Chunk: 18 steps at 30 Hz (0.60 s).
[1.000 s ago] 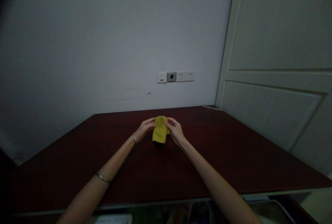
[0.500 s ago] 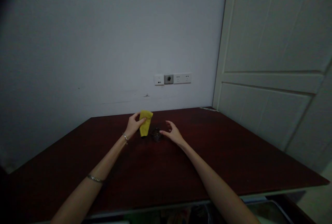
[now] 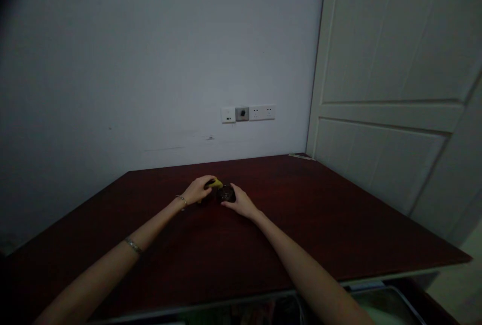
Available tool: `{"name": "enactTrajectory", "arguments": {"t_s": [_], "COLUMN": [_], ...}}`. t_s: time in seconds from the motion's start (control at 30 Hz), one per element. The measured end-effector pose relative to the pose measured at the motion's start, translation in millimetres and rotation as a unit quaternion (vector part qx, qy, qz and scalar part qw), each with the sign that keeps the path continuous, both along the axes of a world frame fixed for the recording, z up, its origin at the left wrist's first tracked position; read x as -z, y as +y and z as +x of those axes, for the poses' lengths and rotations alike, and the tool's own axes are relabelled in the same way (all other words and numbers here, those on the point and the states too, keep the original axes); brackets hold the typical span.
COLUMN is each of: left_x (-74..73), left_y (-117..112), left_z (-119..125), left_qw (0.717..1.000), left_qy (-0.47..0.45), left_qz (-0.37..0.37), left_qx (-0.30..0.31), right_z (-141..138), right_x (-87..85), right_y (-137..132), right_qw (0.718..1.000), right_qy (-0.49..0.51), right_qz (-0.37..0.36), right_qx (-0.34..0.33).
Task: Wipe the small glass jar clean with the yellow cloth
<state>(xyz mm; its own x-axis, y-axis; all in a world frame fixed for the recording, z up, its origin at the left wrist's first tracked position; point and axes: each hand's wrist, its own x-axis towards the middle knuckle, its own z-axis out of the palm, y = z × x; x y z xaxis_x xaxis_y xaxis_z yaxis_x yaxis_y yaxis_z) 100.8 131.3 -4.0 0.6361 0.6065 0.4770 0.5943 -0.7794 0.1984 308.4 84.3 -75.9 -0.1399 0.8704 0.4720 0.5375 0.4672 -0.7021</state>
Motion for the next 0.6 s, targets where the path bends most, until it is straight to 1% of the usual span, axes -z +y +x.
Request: {"name": "enactTrajectory", "arguments": {"t_s": [0.13,0.27,0.37,0.5,0.6], "left_x": [3.0,4.1,4.0,3.2,2.8], "left_y": [-5,-8,-8,-11,-15], "left_z": [0,0,-2,-5,-7], "left_qw": [0.997,0.994,0.993,0.992,0.992], "left_qy": [0.005,0.014,0.004,-0.012,-0.014], "left_qz": [-0.036,-0.038,-0.04,-0.068,-0.075], "left_qx": [0.064,0.106,0.111,0.105,0.097], "right_z": [0,0,0,0,0], "right_x": [0.9,1.5,1.8,1.2,-0.1], "right_y": [0,0,1,2,1], "right_qw": [1.0,0.999,0.999,0.999,0.999], "right_qy": [-0.017,-0.017,-0.02,-0.022,-0.016], "right_qz": [0.012,0.027,0.031,0.029,0.034], "right_qx": [0.014,0.017,0.019,0.027,0.027]}}
